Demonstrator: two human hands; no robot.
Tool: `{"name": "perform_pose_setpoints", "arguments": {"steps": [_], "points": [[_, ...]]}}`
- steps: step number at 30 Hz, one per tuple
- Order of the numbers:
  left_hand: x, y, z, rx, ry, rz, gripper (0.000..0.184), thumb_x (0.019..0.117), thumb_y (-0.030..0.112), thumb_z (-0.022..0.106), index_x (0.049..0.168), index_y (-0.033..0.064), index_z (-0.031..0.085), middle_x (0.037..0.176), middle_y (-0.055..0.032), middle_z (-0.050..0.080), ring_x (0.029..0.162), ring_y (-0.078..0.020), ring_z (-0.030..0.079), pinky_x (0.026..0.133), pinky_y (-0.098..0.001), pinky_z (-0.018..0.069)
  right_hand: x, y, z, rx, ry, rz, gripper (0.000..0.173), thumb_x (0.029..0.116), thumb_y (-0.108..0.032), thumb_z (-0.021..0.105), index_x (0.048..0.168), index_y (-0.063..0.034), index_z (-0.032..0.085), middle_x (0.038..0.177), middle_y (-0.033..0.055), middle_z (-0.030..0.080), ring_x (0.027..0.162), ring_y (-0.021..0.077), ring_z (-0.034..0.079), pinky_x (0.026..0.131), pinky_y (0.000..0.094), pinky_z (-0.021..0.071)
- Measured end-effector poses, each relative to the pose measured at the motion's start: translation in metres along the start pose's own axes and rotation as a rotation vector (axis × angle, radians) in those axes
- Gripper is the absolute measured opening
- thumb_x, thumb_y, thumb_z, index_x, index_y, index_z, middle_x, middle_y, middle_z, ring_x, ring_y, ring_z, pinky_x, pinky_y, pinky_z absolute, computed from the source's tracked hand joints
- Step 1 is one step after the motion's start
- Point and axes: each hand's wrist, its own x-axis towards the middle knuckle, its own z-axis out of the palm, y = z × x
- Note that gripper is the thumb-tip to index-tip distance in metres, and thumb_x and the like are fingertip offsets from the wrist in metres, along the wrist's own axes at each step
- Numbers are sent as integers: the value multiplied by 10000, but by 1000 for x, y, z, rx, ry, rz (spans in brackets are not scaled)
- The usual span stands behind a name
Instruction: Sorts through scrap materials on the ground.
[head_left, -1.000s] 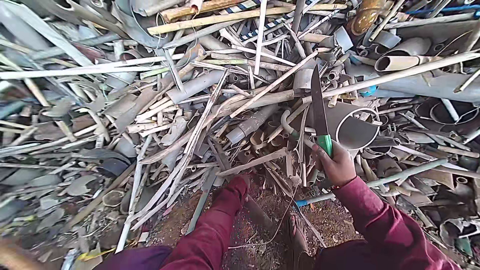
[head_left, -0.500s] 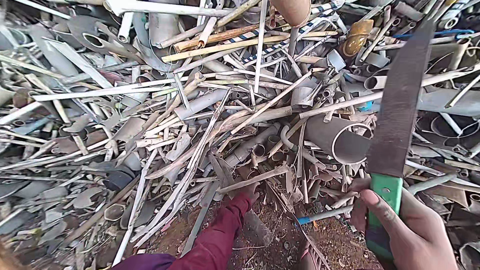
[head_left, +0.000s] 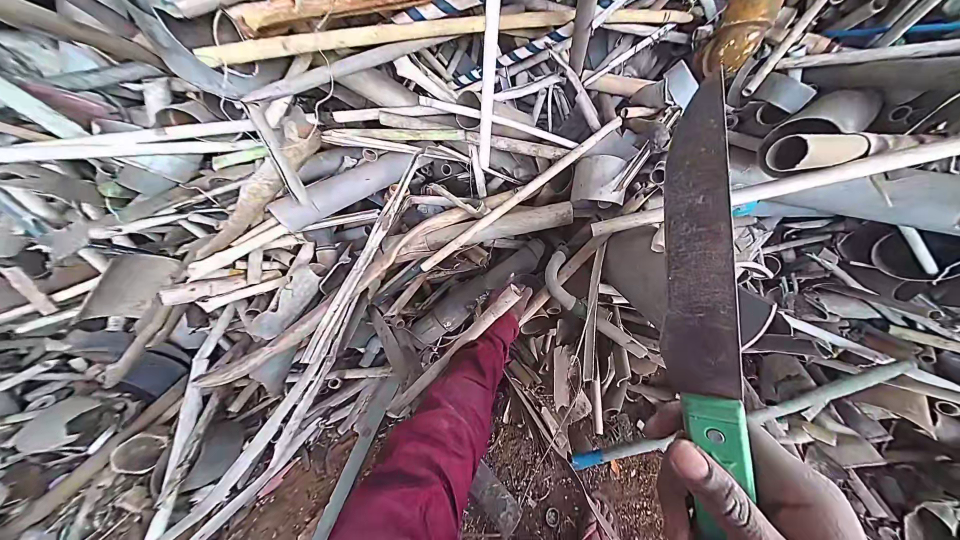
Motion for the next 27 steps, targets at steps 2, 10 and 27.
{"name": "perform_pose_setpoints", "arguments": {"steps": [2,10,27], "points": [[-24,13,-15,86,-184,-91,402,1058,4,408,1442,-28,521,1517,-245,484,1455,-423,402,1189,-576,318,2,1,0,4,-4,12,188,1074,-241,535,1125,-65,579,724,-136,645,595,-48,618,532,149,537],[-134,-55,-59,-105,-205,50,373,1079,171,518,1341,-85,590,1364,-317,582,1348,-432,516,1166,-537,333,9,15,11,31,-8,4,208,1048,-286,532,1108,-94,589,633,-138,602,486,-11,588,435,166,518],[-227,-51,-112,-1760,489,-395,489,1142,270,303,1552,4,284,1443,-280,483,1158,-342,609,941,-433,512,45,33,164,-555,-468,287,508,1091,-249,507,1484,52,392,1103,294,668,995,416,688,922,564,525]]}}
